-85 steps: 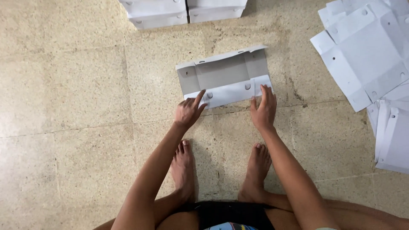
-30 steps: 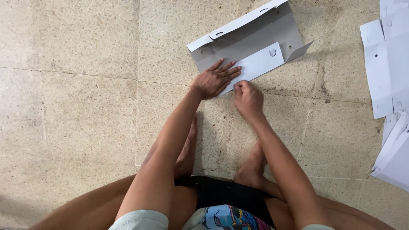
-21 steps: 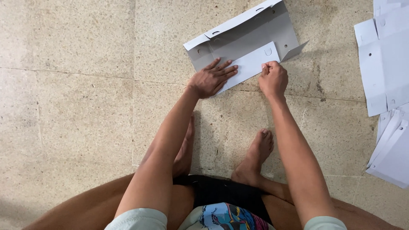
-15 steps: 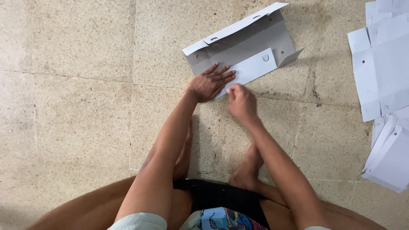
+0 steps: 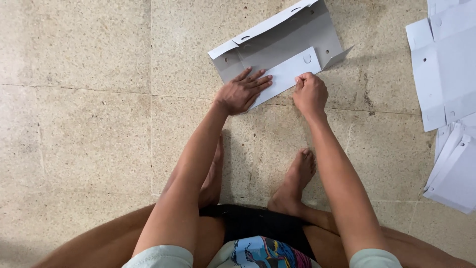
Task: The person assembles a white paper box by folding a flat sheet along pre-scored lines and tucking tabs into slots. They repeat the process with a second sheet, folding sides and securing corners to form a rectangular box.
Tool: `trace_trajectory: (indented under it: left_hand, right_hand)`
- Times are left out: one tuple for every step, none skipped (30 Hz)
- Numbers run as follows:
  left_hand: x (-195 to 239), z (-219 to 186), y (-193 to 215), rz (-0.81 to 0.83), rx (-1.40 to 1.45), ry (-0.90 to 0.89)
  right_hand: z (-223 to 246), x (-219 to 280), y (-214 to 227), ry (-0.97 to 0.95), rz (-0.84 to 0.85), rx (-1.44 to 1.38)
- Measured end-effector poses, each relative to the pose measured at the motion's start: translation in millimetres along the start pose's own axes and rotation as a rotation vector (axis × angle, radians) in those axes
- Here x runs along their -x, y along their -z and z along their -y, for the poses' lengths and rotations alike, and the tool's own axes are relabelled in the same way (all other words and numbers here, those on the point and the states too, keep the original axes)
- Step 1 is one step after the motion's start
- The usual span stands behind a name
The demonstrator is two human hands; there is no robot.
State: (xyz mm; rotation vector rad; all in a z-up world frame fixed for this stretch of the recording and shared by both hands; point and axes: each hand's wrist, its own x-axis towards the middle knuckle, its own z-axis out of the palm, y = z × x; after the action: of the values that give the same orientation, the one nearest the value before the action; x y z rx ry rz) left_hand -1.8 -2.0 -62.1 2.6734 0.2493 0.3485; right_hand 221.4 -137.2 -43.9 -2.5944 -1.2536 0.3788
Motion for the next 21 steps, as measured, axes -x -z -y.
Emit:
trace_trajectory:
  left_hand:
    - [0, -1, 0, -0.005, -0.002, -0.005]
    - [1, -2, -1, -0.008, -0.012, -0.007]
    - [0, -1, 0, -0.010, -0.026, -0.009]
    - [-1, 0, 1, -0.017, -0.031, -0.014]
    - [0, 0, -1, -0.016, -0.021, -0.008]
    - [0, 0, -2, -0.015, -0.011, -0.001]
    - [-1, 0, -1, -0.018, -0.010, 0.002]
    - [-2, 1, -1, -0.017, -0.008, -0.004]
    - [1, -1, -2, -0.010, 0.000, -0.003]
    - [0, -1, -5, -0.009, 0.005, 0.006]
    - [0, 1, -6, -0.014, 0.005, -0.001]
    - [-1, 3, -6, -0.020, 0.006, -0.009]
    - [-1, 3, -5, -0.019, 0.001, -0.007]
    - [-1, 3, -4, -0.010, 0.005, 0.000]
    - [-1, 1, -4, -0.002, 0.013, 0.007]
    - [0, 2, -3, 0.000, 0.014, 0.008]
    - [-1, 3, -4, -0.010, 0.015, 0.000]
    - [-1, 2, -5, -0.021, 0.016, -0.008]
    - [0, 3, -7, -0.022, 0.017, -0.013]
    - [0, 4, -8, -0.015, 0.019, -0.006]
    - [0, 7, -8, -0.011, 0.018, 0.002]
  right_hand:
    - [-3, -5, -1, 0.000, -0.007, 0.003]
    - [-5, -10, -3, -0.039, 0.002, 0.016]
    - [-6, -17, -4, -0.076, 0.008, 0.028]
    - [-3, -16, -6, -0.074, -0.001, 0.028]
    - [0, -14, -8, -0.113, 0.033, -0.008]
    - [3, -12, -11, -0.152, 0.067, -0.045]
    - [24, 6, -6, -0.149, 0.068, -0.042]
    - [44, 23, -2, -0.023, 0.103, -0.111]
    - [65, 45, 1, 0.101, 0.147, -0.182]
    - [68, 55, 0, 0.102, 0.157, -0.180]
    - [74, 65, -3, 0.149, 0.169, -0.156]
    - [80, 76, -4, 0.195, 0.181, -0.132]
    - [78, 72, -2, 0.199, 0.180, -0.136]
    - [76, 68, 0, 0.198, 0.136, -0.144]
    - [72, 66, 3, 0.195, 0.094, -0.150]
    - [62, 54, 5, 0.194, 0.096, -0.151]
    - [51, 44, 7, 0.147, 0.046, -0.137]
    - [39, 33, 11, 0.100, -0.003, -0.122]
    - [23, 21, 6, 0.097, -0.007, -0.121]
    - [7, 8, 2, 0.026, -0.052, -0.070]
    - [-8, -7, -1, -0.040, -0.099, -0.020]
